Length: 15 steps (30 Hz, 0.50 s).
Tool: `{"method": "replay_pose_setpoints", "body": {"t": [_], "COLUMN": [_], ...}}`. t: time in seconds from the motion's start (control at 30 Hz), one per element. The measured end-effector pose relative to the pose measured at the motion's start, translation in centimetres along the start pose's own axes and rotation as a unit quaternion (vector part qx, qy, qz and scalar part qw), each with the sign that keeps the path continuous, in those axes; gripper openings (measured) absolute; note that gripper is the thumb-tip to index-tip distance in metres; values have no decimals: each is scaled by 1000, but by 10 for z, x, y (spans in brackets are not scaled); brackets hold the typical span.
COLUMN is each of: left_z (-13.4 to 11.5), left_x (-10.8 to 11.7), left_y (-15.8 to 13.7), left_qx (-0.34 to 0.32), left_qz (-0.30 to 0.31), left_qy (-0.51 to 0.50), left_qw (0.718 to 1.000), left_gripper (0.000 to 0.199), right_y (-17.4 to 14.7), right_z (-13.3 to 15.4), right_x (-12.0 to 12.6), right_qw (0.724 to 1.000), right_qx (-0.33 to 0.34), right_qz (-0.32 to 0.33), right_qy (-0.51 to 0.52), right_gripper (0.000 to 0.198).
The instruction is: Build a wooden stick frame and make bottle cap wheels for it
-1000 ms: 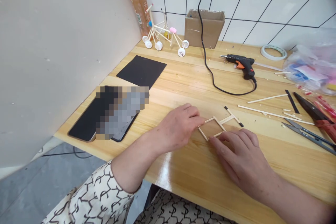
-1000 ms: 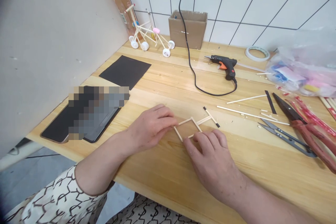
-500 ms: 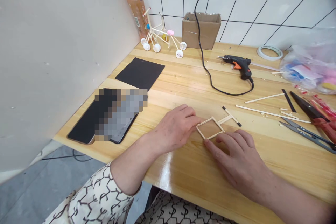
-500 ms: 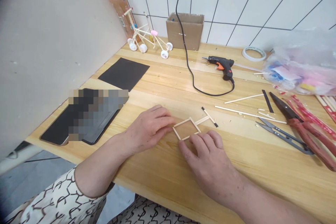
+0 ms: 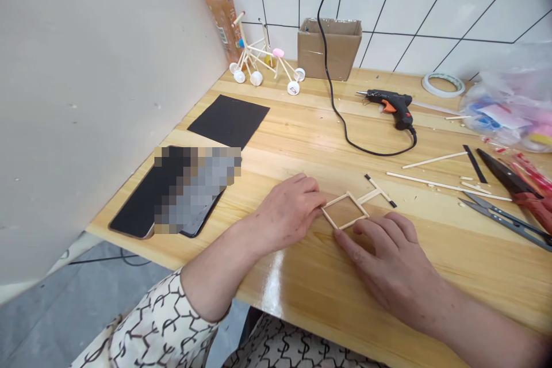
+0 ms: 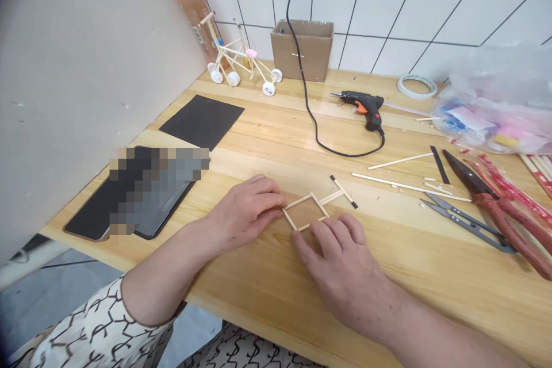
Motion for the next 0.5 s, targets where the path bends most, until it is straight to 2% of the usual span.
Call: {"method": "replay_pose_setpoints", "body": {"t": [0.5], "left_z": [-1], "left_x": [0], "left_y": [0], "left_qx": [-1], "left_qz": [-6], "left_qy": [2], "left_qw": [1000], "left_gripper": [19], "right_y": [1], "right_z": [0], "right_x": [1], "right_qw": [1000], "right_qx": [-2], "right_qz": [-13], "right_qy": [16], "right_gripper": [36]}}
Point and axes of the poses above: each hand's wrist, its own y-axis towards the middle knuckle, its own x-axis out of the back of the hand, z = x × y, the point moved 4 cm from there along y, towards the middle knuckle, and after that the axes turned 5 degrees about -x, right-handed, at the moved point
